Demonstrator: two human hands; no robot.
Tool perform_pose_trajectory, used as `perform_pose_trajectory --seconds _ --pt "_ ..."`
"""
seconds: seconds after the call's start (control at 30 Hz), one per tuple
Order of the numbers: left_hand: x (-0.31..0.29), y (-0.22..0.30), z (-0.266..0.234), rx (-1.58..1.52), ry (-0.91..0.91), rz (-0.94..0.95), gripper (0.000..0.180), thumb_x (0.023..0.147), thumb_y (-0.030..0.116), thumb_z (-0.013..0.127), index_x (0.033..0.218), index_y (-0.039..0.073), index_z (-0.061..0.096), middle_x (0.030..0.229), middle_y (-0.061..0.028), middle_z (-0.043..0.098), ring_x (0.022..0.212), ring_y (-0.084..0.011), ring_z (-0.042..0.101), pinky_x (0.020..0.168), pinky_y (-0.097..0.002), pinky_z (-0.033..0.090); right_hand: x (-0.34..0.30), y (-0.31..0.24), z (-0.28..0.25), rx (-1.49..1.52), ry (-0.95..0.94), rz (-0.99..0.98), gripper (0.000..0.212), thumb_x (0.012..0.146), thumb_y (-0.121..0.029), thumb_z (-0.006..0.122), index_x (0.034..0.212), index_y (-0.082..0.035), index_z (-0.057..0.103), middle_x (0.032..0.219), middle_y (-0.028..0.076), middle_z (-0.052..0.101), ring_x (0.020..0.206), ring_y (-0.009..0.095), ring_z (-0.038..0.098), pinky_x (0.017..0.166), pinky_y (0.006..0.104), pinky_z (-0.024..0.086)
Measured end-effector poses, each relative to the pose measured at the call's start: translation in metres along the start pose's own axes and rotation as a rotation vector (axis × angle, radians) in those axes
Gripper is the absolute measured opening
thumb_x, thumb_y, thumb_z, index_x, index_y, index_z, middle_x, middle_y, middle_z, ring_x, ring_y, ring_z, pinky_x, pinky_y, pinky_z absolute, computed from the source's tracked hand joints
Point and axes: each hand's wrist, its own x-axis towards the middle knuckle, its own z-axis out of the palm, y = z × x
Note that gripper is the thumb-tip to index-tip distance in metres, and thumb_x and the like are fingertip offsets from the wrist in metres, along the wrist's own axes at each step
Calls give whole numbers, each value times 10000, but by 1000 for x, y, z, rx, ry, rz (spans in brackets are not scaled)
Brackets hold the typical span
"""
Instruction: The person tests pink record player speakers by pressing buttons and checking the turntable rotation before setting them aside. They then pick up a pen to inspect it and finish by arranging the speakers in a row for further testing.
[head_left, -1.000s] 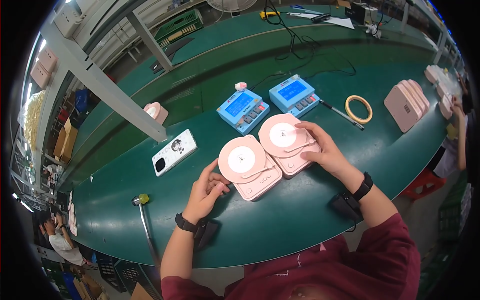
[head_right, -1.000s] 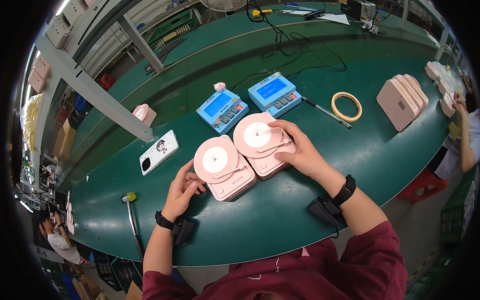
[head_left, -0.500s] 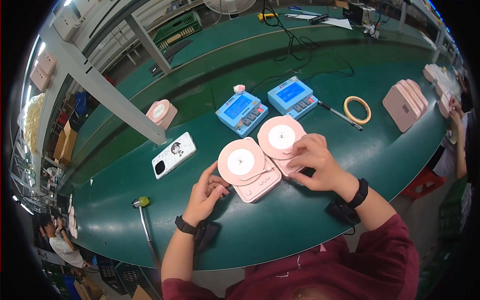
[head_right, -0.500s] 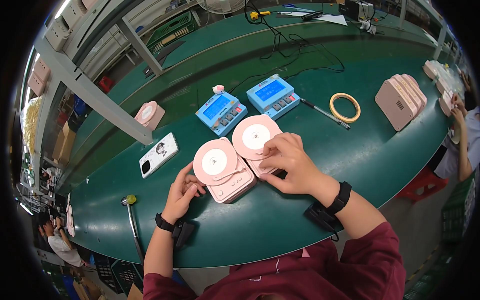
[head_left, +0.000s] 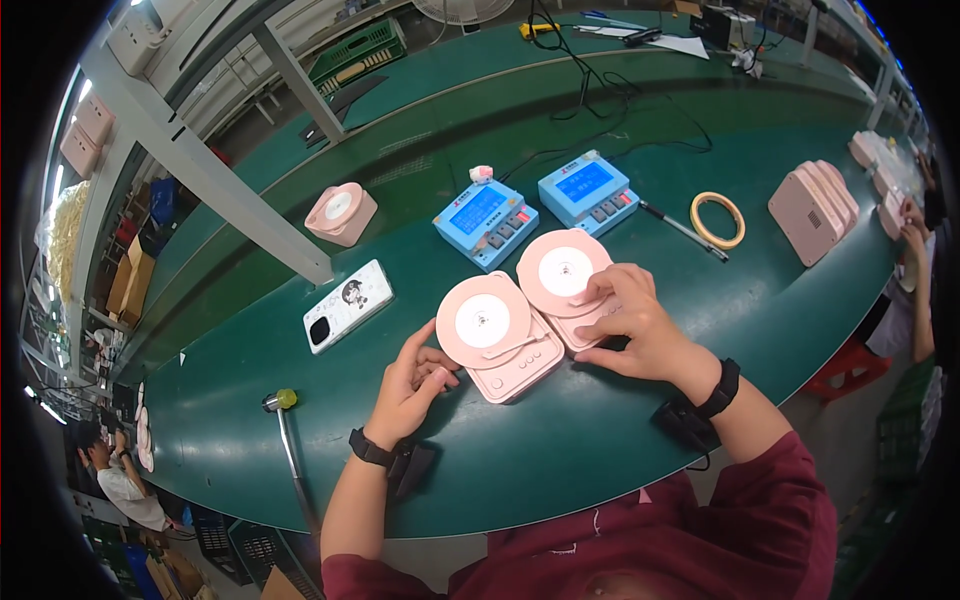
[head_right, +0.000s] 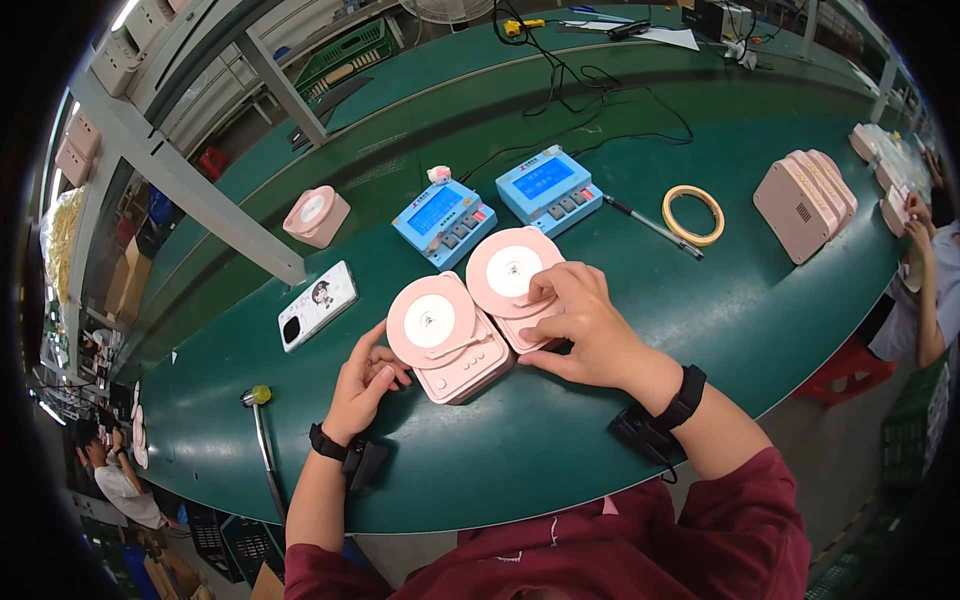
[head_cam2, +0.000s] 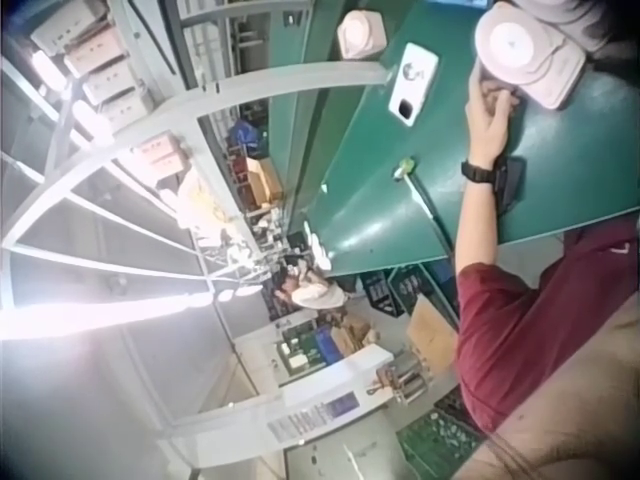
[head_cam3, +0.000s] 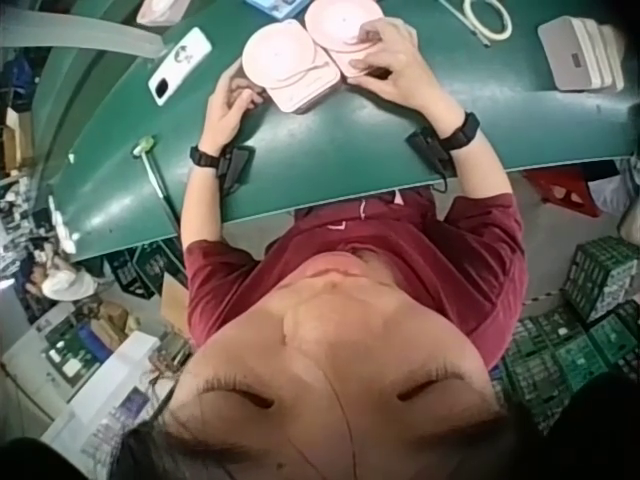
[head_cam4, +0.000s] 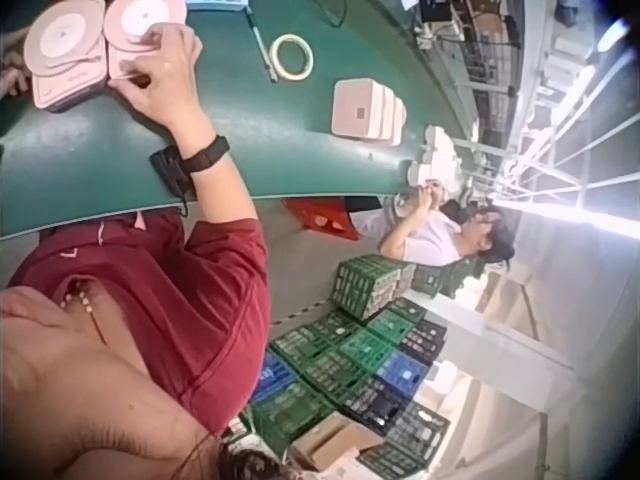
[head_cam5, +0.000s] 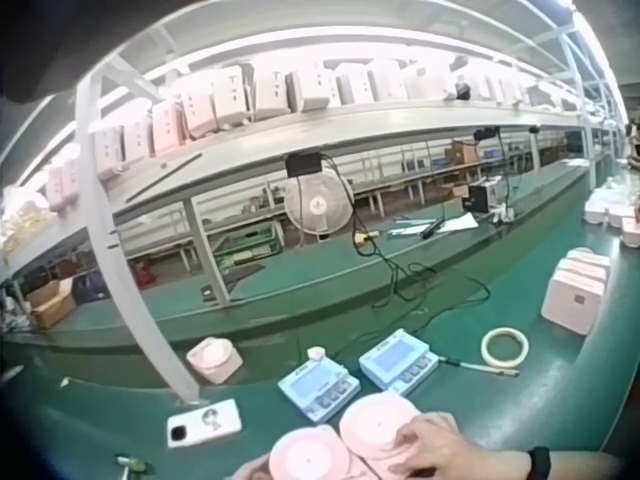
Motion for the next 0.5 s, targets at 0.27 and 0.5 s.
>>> perform_pose_trajectory --seconds 0.27,0.5 --pt "0 -1 0 -3 0 1 606 918 95 528 1452 38 248 1008 -140 602 837 -170 624 711 -260 497 -1 1 1 13 -5 4 232 597 -181 830 789 -94 733 1080 107 559 1051 286 495 950 412 332" --pt "0 -1 0 -7 1 -1 614 912 91 533 1453 38 247 1007 -139 602 841 -169 625 716 -262 500 0 2 0 17 -12 -3 232 600 -181 832 789 -95 730 1091 105 570 1070 287 505 956 415 334"
